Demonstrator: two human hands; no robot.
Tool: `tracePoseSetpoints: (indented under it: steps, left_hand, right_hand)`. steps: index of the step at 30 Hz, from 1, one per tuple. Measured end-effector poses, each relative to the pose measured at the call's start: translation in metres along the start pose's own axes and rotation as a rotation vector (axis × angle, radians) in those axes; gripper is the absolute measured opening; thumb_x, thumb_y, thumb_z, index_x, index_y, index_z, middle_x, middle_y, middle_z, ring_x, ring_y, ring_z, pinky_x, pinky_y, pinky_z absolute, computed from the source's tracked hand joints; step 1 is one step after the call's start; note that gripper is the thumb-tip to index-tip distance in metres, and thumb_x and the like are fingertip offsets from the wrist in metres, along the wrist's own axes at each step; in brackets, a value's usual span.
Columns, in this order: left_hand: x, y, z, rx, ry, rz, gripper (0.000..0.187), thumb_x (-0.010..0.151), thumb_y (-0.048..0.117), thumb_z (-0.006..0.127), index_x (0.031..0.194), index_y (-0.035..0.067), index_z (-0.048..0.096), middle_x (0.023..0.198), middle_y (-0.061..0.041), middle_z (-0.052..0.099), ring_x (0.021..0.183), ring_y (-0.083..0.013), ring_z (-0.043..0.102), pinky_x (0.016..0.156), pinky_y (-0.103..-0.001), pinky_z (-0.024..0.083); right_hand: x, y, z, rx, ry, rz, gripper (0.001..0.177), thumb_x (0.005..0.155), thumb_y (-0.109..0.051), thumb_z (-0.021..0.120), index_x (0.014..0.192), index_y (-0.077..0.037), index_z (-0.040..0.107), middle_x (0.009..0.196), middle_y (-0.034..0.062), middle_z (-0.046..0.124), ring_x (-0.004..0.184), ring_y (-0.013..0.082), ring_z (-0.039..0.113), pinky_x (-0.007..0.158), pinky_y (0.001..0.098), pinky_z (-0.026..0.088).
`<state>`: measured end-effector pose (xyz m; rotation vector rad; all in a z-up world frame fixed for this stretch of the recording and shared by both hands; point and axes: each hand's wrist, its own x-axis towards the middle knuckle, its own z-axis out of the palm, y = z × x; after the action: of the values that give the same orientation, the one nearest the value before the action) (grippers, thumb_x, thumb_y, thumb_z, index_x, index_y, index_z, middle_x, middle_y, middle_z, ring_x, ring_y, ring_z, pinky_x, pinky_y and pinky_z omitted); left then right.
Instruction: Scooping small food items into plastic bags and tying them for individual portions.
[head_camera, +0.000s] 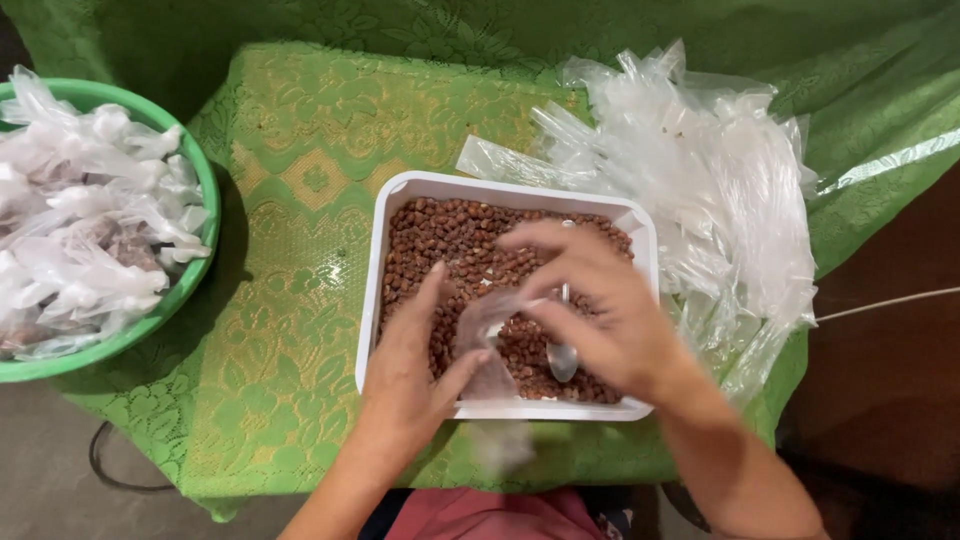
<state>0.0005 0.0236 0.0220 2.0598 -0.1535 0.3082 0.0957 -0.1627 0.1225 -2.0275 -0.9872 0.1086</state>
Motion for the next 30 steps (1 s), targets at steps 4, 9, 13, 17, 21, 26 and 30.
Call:
tracePoseSetpoints:
  steps: [4,9,13,17,21,26,30]
  left_hand:
    - [-0.004,-0.013,0.006,0.132,0.067,0.013,0.081,0.096,0.042,0.066,0.159,0.008,0.027,0.153,-0.023,0.047,0.142,-0.0374,0.046,0.113,-0.051,0.046]
    - [-0.001,-0.006,0.002,0.101,0.063,-0.040,0.073,0.094,0.036,0.070,0.155,0.011,0.037,0.151,-0.017,0.046,0.137,-0.0328,0.051,0.099,-0.050,0.057]
    - [0.000,-0.001,-0.001,0.019,0.066,-0.044,0.068,0.093,0.031,0.070,0.152,0.011,0.041,0.149,-0.015,0.047,0.137,-0.0316,0.052,0.106,-0.049,0.052]
    - [0.000,-0.002,0.000,0.059,0.076,-0.030,0.064,0.095,0.032,0.068,0.149,0.008,0.045,0.148,-0.014,0.047,0.135,-0.0312,0.053,0.098,-0.048,0.057]
    - [-0.002,-0.004,0.001,0.093,0.087,-0.024,0.059,0.094,0.032,0.069,0.146,0.010,0.050,0.147,-0.014,0.048,0.133,-0.0317,0.055,0.089,-0.046,0.060]
    - [-0.001,-0.002,0.002,0.063,0.090,-0.013,0.054,0.094,0.031,0.069,0.142,0.011,0.053,0.146,-0.011,0.049,0.131,-0.0294,0.056,0.085,-0.045,0.062]
    - [-0.004,-0.002,0.000,0.063,0.076,0.024,0.049,0.095,0.028,0.070,0.137,0.007,0.059,0.139,-0.012,0.059,0.125,-0.0273,0.062,0.098,-0.043,0.057]
  right_hand:
    - [0.000,-0.053,-0.060,-0.012,0.209,-0.109,0.006,0.095,0.001,0.061,0.099,0.004,0.062,0.131,0.0291,0.062,0.130,0.0387,0.064,0.118,0.0443,0.057]
    - [0.012,-0.050,-0.084,-0.470,0.277,-0.302,0.013,0.103,0.005,0.073,0.094,0.011,0.066,0.124,0.0359,0.065,0.126,0.0459,0.062,0.099,0.0476,0.061]
    - [0.000,-0.048,-0.093,-0.546,0.231,-0.273,0.009,0.108,0.006,0.069,0.103,0.012,0.065,0.129,0.0339,0.066,0.134,0.0501,0.062,0.117,0.0567,0.054]
    - [-0.002,-0.047,-0.088,-0.414,0.421,-0.210,0.015,0.121,-0.005,0.054,0.113,0.007,0.053,0.142,0.0295,0.056,0.145,0.0448,0.056,0.123,0.0515,0.048]
    - [-0.013,-0.041,-0.089,-0.282,0.581,-0.200,0.012,0.125,-0.001,0.053,0.114,-0.001,0.049,0.141,0.0268,0.059,0.145,0.0396,0.060,0.126,0.0481,0.055]
    - [-0.017,-0.019,-0.095,-0.136,0.207,-0.238,0.005,0.105,0.005,0.056,0.104,0.004,0.060,0.116,0.0226,0.069,0.108,0.0296,0.069,0.091,0.0310,0.060]
    - [-0.035,-0.009,-0.069,0.030,0.472,-0.133,0.003,0.111,0.000,0.054,0.109,-0.002,0.055,0.105,0.0182,0.068,0.098,0.0293,0.075,0.089,0.0352,0.067]
